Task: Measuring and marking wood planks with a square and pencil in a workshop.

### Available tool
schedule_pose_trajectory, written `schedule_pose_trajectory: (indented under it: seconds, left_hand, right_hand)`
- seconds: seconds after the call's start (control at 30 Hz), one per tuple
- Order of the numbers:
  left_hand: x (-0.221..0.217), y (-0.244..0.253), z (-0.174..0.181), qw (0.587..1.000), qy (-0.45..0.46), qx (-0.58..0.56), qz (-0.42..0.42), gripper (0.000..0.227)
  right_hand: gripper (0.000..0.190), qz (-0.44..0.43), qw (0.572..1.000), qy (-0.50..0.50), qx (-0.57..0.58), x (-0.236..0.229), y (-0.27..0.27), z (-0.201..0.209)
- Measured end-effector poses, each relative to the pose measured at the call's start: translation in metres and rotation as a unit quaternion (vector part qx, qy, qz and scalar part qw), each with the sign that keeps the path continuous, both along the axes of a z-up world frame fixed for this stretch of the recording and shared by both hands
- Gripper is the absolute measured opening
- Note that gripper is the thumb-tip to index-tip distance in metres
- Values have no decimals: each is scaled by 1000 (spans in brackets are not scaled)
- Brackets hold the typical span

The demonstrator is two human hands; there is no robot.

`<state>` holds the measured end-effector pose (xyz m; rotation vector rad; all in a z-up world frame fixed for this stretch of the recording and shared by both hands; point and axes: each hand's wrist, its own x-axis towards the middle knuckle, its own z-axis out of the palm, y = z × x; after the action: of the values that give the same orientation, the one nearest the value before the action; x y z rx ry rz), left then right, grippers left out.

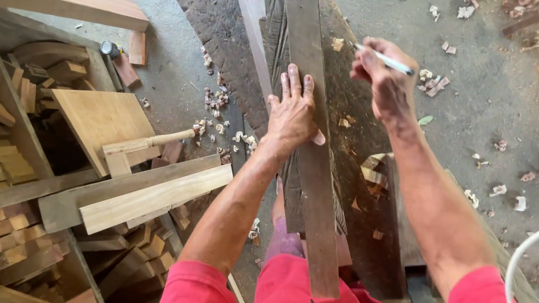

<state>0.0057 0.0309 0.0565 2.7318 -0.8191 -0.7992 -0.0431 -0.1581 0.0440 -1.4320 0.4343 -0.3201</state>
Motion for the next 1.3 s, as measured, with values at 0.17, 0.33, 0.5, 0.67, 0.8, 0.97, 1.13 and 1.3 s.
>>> schedule_pose_trajectory:
  seconds: [0.17,0.33,0.5,0.67,0.8,0.97,1.13,1.3]
  left_hand:
    - [-1,0,4,1000,7,12,-6,148]
    - [-2,1,2,1000,4,1,-17,149]
    - [-2,2,2,1000,3,7,-26,149]
    - [-2,1,0,1000,2,2,-22,148]
    - [-2,3,1,1000,1,4,-21,147]
    - [-3,2,2,999,-3,5,-33,146]
    - [-2,2,-6,999,-8,5,-31,146]
    - [-2,0,-3,999,-5,-4,-32,148]
  right_hand:
    - [25,4,999,-42,-20,85,-5,-42]
    - [29,31,992,-101,-70,125,-7,-76]
    - [26,8,992,-54,-118,134,-2,-68]
    - [19,19,973,-138,-182,144,-7,-89]
    - [14,-18,978,-66,-199,148,-9,-85]
    - [10,35,977,-114,-176,147,-16,-102]
    - [14,78,957,-162,-229,145,-13,-107]
    - [19,112,949,-144,-257,104,-9,-95]
